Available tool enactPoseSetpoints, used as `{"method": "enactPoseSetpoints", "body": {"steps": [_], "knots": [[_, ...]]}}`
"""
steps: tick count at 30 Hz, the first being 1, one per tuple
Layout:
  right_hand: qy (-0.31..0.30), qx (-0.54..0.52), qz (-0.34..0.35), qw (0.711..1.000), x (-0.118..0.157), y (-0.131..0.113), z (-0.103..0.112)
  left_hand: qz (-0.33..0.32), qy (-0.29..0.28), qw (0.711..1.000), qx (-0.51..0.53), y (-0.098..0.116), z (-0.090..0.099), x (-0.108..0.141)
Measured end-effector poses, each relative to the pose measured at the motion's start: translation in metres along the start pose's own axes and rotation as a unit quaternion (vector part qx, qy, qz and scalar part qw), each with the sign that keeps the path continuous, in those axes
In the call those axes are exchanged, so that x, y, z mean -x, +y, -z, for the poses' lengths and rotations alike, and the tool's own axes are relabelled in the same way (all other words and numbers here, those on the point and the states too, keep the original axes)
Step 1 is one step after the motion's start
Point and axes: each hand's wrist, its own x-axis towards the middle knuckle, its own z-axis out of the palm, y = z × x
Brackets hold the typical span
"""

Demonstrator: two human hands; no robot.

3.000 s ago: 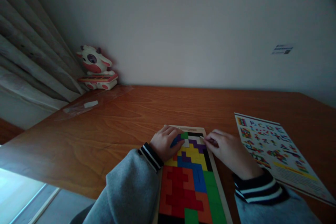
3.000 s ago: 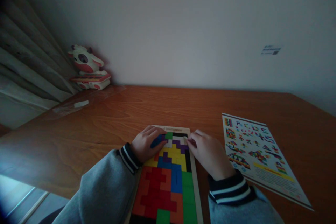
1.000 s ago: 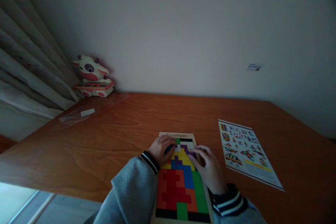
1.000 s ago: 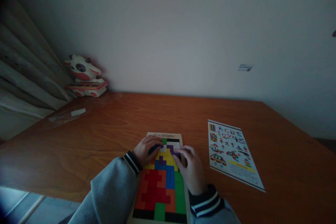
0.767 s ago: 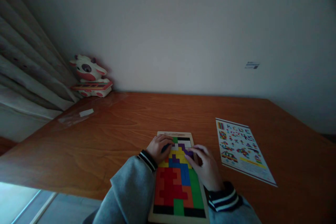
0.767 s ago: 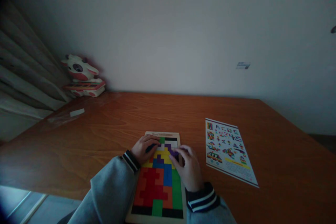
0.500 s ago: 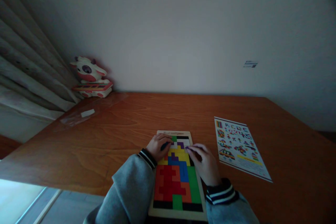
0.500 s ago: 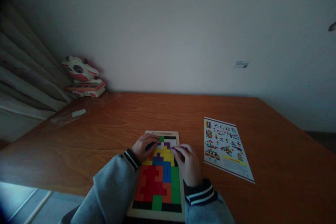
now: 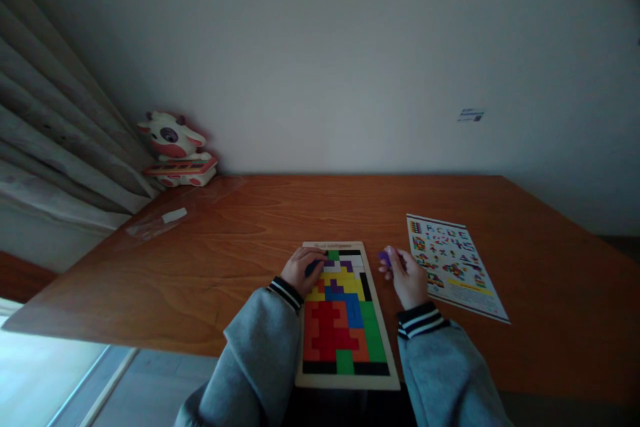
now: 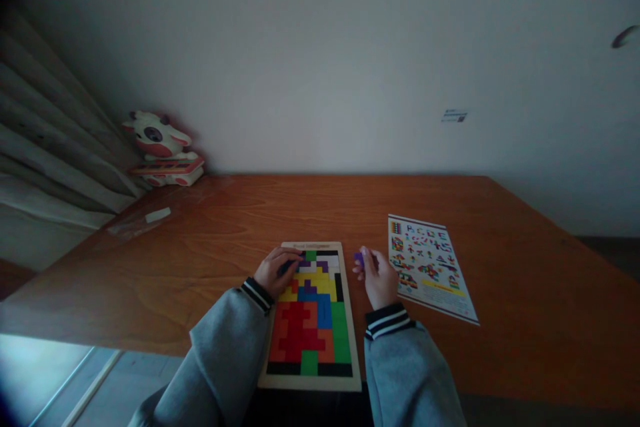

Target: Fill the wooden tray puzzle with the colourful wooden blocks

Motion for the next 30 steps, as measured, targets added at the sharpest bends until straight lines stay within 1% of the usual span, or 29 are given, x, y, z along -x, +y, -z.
{"method": "enactPoseSetpoints", "body": {"steps": [6, 11, 14, 17, 21, 24, 26, 30], "knots": [[0.037, 0.007, 0.016, 0.999, 0.0, 0.012, 0.007, 0.004, 0.01, 1.0, -0.027, 0.008, 0.012, 0.021], [0.024, -0.016, 0.03, 0.999, 0.002, 0.017, 0.002, 0.032, 0.002, 0.998, -0.049, 0.019, 0.023, 0.045], [-0.009, -0.032, 0.037, 0.999, 0.006, 0.011, 0.0, 0.042, -0.004, 0.997, -0.066, 0.026, 0.027, 0.059], [-0.066, -0.019, 0.057, 0.996, 0.012, 0.001, -0.002, 0.043, -0.02, 0.995, -0.088, 0.03, 0.027, 0.068], [-0.13, 0.037, 0.093, 0.986, 0.017, -0.013, -0.004, 0.061, -0.043, 0.99, -0.119, 0.031, 0.024, 0.071], [-0.153, 0.078, 0.117, 0.978, 0.019, -0.017, -0.008, 0.072, -0.052, 0.987, -0.131, 0.031, 0.023, 0.07], [-0.143, 0.104, 0.122, 0.977, 0.018, -0.017, -0.013, 0.076, -0.052, 0.987, -0.134, 0.031, 0.023, 0.07], [-0.097, 0.144, 0.109, 0.979, 0.019, -0.014, -0.021, 0.078, -0.054, 0.986, -0.139, 0.031, 0.023, 0.071]]}}
